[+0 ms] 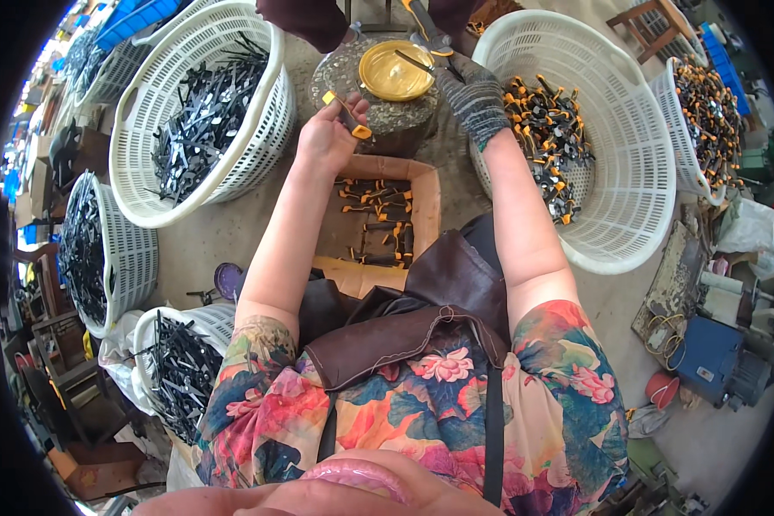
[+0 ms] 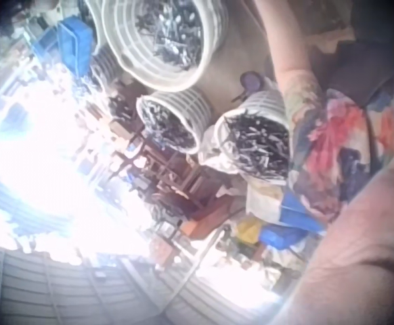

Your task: Sorting and inspecting small metal components from large baskets into a smaller box.

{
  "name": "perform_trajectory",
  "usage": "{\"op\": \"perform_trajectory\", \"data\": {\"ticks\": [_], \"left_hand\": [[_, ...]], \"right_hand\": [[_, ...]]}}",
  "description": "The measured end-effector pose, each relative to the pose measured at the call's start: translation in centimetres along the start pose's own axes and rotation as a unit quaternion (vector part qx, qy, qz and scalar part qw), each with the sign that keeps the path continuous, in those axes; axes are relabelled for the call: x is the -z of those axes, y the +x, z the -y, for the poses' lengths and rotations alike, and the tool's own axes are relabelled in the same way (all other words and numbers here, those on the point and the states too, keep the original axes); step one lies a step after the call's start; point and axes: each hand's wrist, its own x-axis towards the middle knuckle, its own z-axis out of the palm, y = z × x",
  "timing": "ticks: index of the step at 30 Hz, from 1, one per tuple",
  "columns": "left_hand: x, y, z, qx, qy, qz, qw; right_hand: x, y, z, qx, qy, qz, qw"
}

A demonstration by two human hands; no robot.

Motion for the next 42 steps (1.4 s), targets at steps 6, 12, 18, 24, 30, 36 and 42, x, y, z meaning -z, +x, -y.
{"op": "perform_trajectory", "data": {"ticks": [6, 12, 18, 24, 30, 36, 42], "left_hand": [[-0.6, 1.0, 1.3, -0.065, 0.067, 0.049, 0.994], [-0.3, 1.7, 1.8, -0.065, 0.076, 0.035, 0.994], [-0.5, 1.4, 1.5, -0.044, 0.101, 0.013, 0.994], [-0.7, 1.7, 1.6, -0.037, 0.095, 0.007, 0.995], [-0.3, 1.2, 1.0, -0.043, 0.081, 0.006, 0.996], [1.0, 1.3, -1.5, -0.063, 0.035, 0.011, 0.997], [0.8, 0.7, -2.6, -0.069, 0.019, 0.01, 0.997]], "right_hand": [[-1.2, 1.5, -1.8, 0.087, -0.125, -0.008, 0.988], [-2.4, 2.3, -2.3, 0.14, -0.212, -0.024, 0.967], [-3.2, 1.3, -1.4, 0.119, -0.174, 0.005, 0.978], [-3.3, -0.5, -0.2, 0.035, -0.032, 0.028, 0.998], [-0.3, -1.8, 1.9, -0.196, 0.327, 0.023, 0.924], [1.1, -3.2, 3.7, -0.184, 0.394, 0.016, 0.9], [1.4, -5.4, 7.1, -0.1, 0.269, 0.062, 0.956]]}}
